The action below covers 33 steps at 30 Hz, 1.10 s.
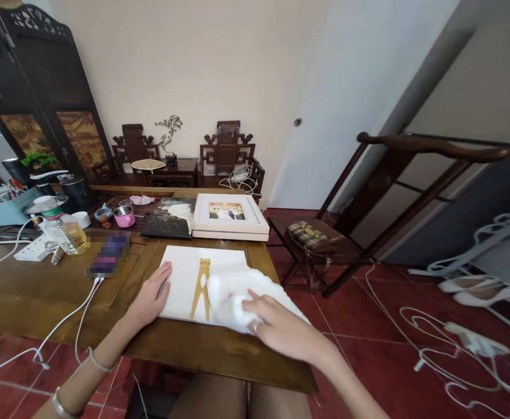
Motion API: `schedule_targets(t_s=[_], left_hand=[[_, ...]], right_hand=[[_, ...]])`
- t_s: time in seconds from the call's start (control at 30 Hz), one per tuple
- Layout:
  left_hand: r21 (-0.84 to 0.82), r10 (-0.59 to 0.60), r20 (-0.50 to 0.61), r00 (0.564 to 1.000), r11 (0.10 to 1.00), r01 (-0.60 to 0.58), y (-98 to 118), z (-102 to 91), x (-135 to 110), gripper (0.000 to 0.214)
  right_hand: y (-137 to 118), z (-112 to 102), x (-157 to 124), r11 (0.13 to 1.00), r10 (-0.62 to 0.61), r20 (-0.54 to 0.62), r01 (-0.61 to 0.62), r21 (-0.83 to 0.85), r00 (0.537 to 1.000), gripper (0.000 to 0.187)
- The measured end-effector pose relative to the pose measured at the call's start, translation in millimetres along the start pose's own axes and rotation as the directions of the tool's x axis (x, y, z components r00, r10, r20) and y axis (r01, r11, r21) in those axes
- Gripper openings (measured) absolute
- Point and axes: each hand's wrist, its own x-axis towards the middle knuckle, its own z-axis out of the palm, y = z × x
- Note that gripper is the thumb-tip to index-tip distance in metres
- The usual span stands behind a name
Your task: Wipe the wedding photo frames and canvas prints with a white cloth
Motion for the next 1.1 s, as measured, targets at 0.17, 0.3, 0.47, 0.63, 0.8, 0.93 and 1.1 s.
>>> schedule_targets(t_s=[0.17,0.3,0.47,0.63,0.8,0.93,1.1], left_hand=[[-0.032,0.018,-0.029,0.999,0.999,-0.019,-2,0.7,0,0.04],[-0.047,0.004,-0.005,1.0,0.999,-0.004,-1,-1.8,0,0.041],[-0.052,-0.004,0.014,1.0,0.999,0.004,0,-3.8,1,0.041],[-0.045,-0.007,0.015,1.0,0.999,0.008,1,-3.2,0,0.041],[-0.032,0.004,0.006,1.0,0.999,-0.004,0,-1.9,0,0.041],[-0.021,0.011,-0.006,1.0,1.0,-0.011,-2,-0.1,0,0.041],[-0.029,0.019,-0.011,1.0,0.999,-0.019,-3,-0.9,0,0.041]], right_hand=[[28,-11,70,1.0,0.001,-0.202,-0.004,-0.013,0.979,0.037],[28,-13,109,0.997,-0.07,-0.242,0.059,-0.054,0.968,0.03],[10,1,93,0.979,-0.184,-0.239,0.156,-0.129,0.954,0.023],[-15,14,22,0.973,-0.208,-0.091,0.196,-0.126,0.974,0.029],[-25,15,-26,0.988,-0.146,0.055,0.148,-0.04,0.988,0.033],[-8,12,-4,0.998,-0.063,-0.001,0.063,0.007,0.998,0.027],[19,0,70,0.998,-0.064,-0.189,0.058,-0.038,0.98,0.023]])
